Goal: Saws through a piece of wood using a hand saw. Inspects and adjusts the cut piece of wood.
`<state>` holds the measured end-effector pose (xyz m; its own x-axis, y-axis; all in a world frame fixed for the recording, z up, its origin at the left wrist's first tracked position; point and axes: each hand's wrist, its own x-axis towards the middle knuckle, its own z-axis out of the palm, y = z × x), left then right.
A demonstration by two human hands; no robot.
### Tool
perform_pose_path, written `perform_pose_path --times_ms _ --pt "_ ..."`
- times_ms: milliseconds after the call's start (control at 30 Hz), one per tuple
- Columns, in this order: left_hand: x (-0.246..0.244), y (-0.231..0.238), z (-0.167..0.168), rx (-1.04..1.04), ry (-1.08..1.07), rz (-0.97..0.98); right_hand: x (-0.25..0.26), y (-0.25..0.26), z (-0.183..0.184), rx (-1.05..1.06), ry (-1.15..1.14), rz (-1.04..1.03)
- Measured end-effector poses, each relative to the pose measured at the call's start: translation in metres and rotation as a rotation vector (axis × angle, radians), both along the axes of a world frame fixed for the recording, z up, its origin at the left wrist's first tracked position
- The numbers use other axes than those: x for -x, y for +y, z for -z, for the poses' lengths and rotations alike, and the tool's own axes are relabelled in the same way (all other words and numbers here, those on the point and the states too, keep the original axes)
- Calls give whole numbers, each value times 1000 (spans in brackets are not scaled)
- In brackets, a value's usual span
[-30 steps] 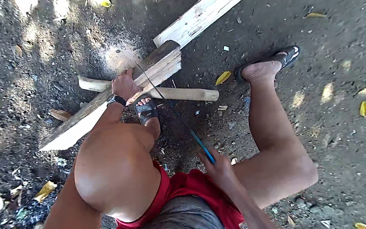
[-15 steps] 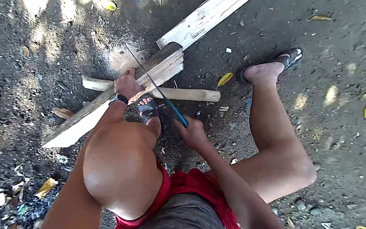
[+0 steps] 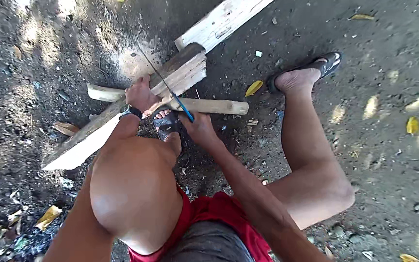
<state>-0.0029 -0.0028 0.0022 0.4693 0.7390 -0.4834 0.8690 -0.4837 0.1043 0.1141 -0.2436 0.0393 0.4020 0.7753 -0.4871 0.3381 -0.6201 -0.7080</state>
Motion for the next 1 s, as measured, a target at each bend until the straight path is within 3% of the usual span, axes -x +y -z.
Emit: perform_pose_path --times_ms 33,167,233,300,433,500,600,733,800,867,1000 --pt "-2 6 -2 -16 0 3 -1 -23 -6 4 -24 -5" --pt "-1 -1 0 9 -19 21 5 -192 -55 62 -137 20" --pt "2 0 -2 1 -27 16 11 -210 -79 49 -180 28" --pt "1 -1 0 2 -38 28 3 -158 -69 58 -172 -29" --pt "4 0 5 -2 -33 29 -11 21 18 24 -36 -82" --pt "1 1 6 -7 -22 33 -8 55 27 20 -8 -31" --pt "-2 -1 2 -3 -9 7 -1 -2 5 -20 -21 -15" --pt "-2 -2 2 6 -21 30 1 -184 -42 49 -162 2" --pt "0 -2 1 6 -15 29 9 -223 -74 46 -205 40" --pt "1 -4 2 -4 -26 37 4 -189 -75 60 -195 -2" --pt "2 1 6 -11 -28 44 -12 3 13 65 -49 -83"
